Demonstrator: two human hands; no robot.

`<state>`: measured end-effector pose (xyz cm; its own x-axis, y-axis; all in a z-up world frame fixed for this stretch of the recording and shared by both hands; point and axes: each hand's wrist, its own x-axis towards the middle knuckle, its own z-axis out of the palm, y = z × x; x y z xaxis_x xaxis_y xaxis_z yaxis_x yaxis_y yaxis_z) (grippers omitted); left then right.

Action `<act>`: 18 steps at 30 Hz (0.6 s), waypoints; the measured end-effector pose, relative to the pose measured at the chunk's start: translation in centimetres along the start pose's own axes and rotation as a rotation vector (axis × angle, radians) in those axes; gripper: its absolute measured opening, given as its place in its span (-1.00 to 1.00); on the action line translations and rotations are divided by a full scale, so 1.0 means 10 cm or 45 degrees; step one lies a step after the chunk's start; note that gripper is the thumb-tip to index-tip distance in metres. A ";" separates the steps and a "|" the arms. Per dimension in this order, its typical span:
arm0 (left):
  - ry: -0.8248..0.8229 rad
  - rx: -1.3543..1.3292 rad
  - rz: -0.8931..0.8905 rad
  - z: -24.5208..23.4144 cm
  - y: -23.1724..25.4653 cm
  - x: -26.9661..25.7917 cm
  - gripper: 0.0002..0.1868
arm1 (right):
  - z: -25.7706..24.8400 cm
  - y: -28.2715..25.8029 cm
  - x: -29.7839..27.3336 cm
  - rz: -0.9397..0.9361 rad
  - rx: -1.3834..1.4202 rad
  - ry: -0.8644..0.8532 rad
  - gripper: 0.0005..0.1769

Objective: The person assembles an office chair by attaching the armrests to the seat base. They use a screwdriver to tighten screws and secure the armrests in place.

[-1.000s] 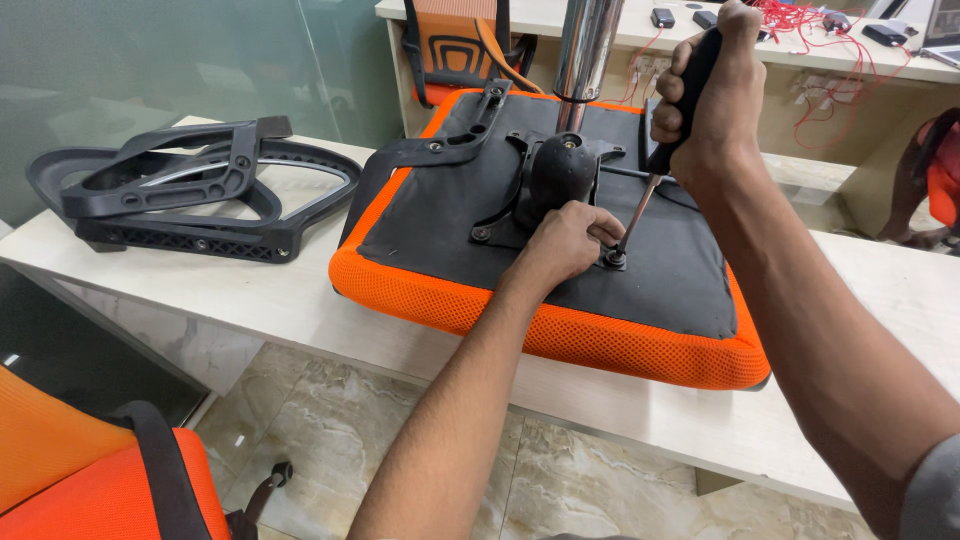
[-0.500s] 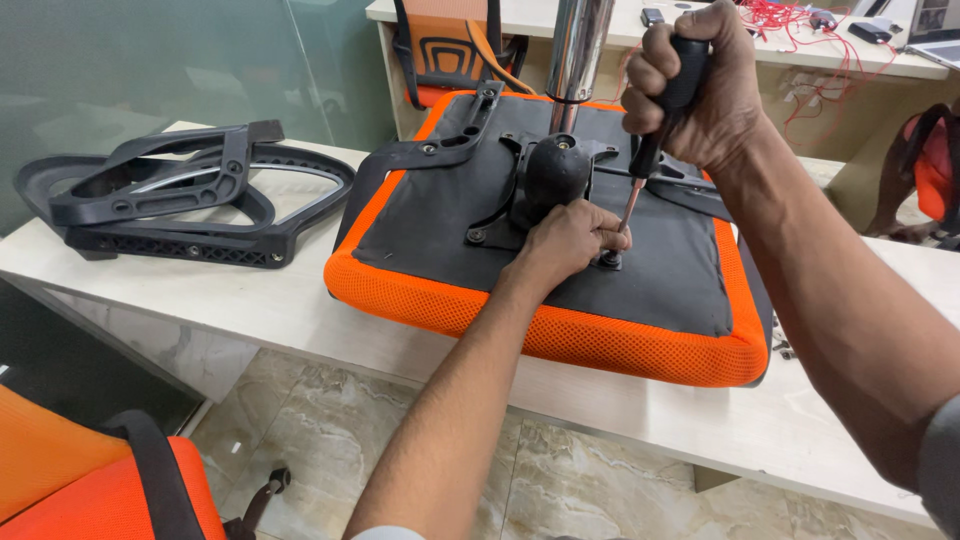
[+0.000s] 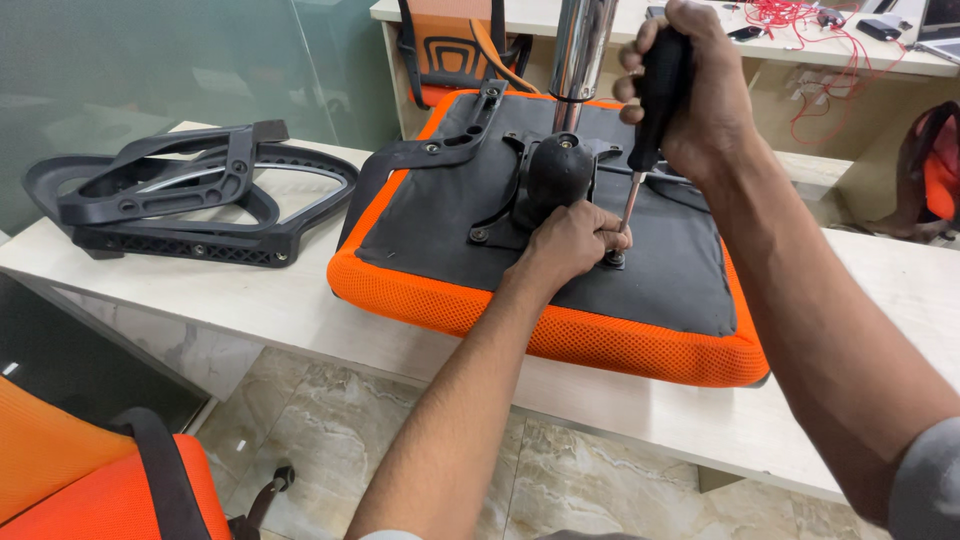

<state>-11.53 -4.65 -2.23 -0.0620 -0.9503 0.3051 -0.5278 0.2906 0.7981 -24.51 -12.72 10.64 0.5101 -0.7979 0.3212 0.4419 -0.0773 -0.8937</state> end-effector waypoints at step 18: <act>0.003 0.021 0.029 0.00 -0.02 0.01 -0.84 | -0.05 -0.01 0.02 0.036 0.054 -0.028 -0.61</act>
<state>-11.38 -4.84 -2.34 -0.0724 -0.9432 0.3243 -0.5401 0.3104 0.7822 -24.81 -13.14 10.67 0.5389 -0.7858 0.3034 0.4577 -0.0292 -0.8886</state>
